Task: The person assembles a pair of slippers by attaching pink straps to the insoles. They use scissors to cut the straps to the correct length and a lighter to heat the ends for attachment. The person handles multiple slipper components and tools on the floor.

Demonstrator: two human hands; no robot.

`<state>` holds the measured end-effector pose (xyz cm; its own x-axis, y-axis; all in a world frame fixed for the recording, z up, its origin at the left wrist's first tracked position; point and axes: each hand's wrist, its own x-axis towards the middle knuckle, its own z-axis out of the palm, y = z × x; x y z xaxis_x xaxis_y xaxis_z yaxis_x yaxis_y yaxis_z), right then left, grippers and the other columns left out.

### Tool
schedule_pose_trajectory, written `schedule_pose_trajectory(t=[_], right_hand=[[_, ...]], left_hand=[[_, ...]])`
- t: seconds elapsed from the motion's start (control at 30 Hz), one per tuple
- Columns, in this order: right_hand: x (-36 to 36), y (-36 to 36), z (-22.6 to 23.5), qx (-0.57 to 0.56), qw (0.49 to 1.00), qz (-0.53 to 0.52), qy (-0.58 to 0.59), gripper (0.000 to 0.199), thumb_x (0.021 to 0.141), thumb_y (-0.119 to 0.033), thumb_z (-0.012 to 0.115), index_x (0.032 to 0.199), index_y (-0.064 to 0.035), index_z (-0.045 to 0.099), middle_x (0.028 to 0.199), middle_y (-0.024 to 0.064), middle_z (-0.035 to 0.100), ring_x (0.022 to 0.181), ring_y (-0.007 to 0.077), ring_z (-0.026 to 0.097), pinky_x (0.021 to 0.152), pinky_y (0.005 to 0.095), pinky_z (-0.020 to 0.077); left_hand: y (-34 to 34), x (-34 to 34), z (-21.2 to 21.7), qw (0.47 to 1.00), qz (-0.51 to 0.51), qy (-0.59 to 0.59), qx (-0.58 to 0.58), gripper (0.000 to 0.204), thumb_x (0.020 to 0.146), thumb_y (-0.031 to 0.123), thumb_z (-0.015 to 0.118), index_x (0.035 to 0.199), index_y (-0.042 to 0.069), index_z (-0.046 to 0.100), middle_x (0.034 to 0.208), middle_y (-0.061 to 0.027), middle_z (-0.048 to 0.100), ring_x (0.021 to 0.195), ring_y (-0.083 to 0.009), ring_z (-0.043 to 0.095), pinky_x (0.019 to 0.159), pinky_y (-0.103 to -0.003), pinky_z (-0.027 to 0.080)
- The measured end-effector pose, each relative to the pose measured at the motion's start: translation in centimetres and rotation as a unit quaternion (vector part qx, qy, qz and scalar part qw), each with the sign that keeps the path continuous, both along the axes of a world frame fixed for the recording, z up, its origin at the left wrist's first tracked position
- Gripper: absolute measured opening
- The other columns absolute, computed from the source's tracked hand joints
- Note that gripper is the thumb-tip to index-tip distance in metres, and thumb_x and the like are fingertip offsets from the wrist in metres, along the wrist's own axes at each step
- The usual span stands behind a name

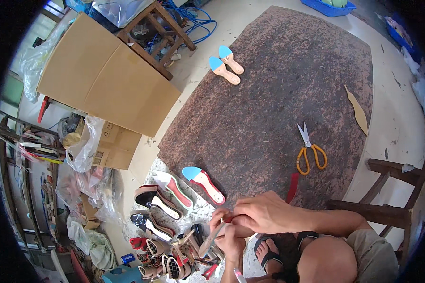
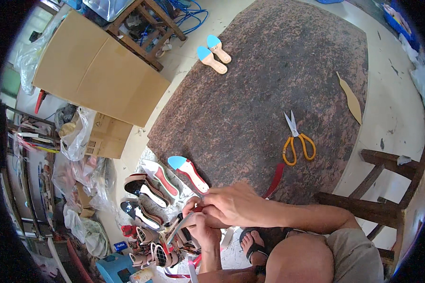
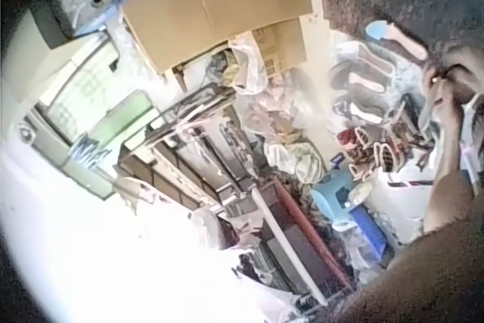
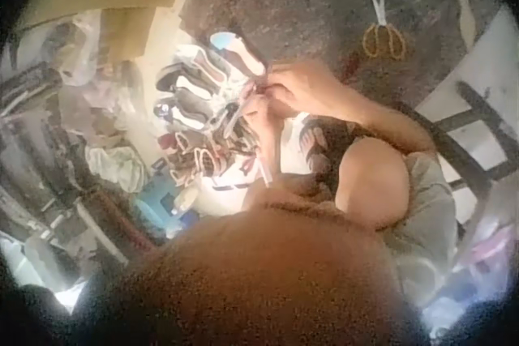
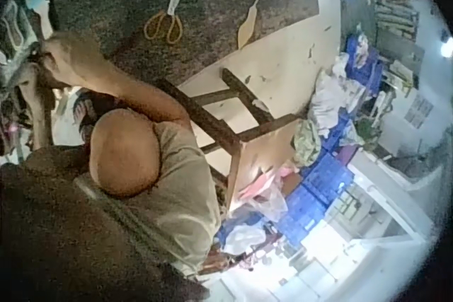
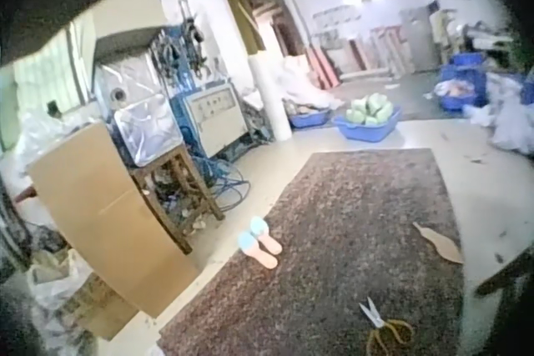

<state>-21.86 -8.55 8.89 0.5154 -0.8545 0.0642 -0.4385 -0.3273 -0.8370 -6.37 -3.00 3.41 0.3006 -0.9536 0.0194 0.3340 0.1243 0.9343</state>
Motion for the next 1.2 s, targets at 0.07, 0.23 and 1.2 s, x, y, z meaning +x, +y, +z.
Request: schedule_pose_trajectory(t=[0.07,0.23,1.2], right_hand=[[0.0,0.0,-0.1,-0.004,1.000,0.002,0.005,0.017,0.088,-0.024,0.065,0.093,-0.0090,0.072,0.098,0.0038,0.067,0.077,0.0284,0.067,0.065,0.0404,0.0520],[-0.3,0.2,-1.8,0.050,0.994,-0.025,-0.094,0.017,0.089,-0.021,0.065,0.096,-0.0067,0.072,0.098,0.0060,0.069,0.082,0.0287,0.068,0.069,0.0391,0.0525],[2.0,0.7,-2.9,0.009,0.995,-0.093,-0.041,0.019,0.087,-0.022,0.066,0.082,-0.0037,0.066,0.088,0.0071,0.065,0.076,0.0310,0.065,0.062,0.0414,0.0505]], left_hand=[[-0.1,0.6,-0.3,1.000,-0.008,0.001,0.021,0.023,0.078,0.002,0.062,0.100,0.000,0.058,0.105,-0.0119,0.056,0.100,-0.0205,0.053,0.091,-0.033,0.044],[-0.2,0.5,0.1,0.983,0.005,0.144,0.117,0.013,0.087,0.000,0.057,0.099,-0.001,0.061,0.102,-0.0109,0.059,0.091,-0.0174,0.056,0.086,-0.031,0.045],[0.5,-0.7,-0.2,0.987,0.069,0.083,0.120,0.016,0.094,0.006,0.062,0.110,0.003,0.062,0.113,-0.0083,0.061,0.103,-0.0185,0.061,0.096,-0.035,0.047]])
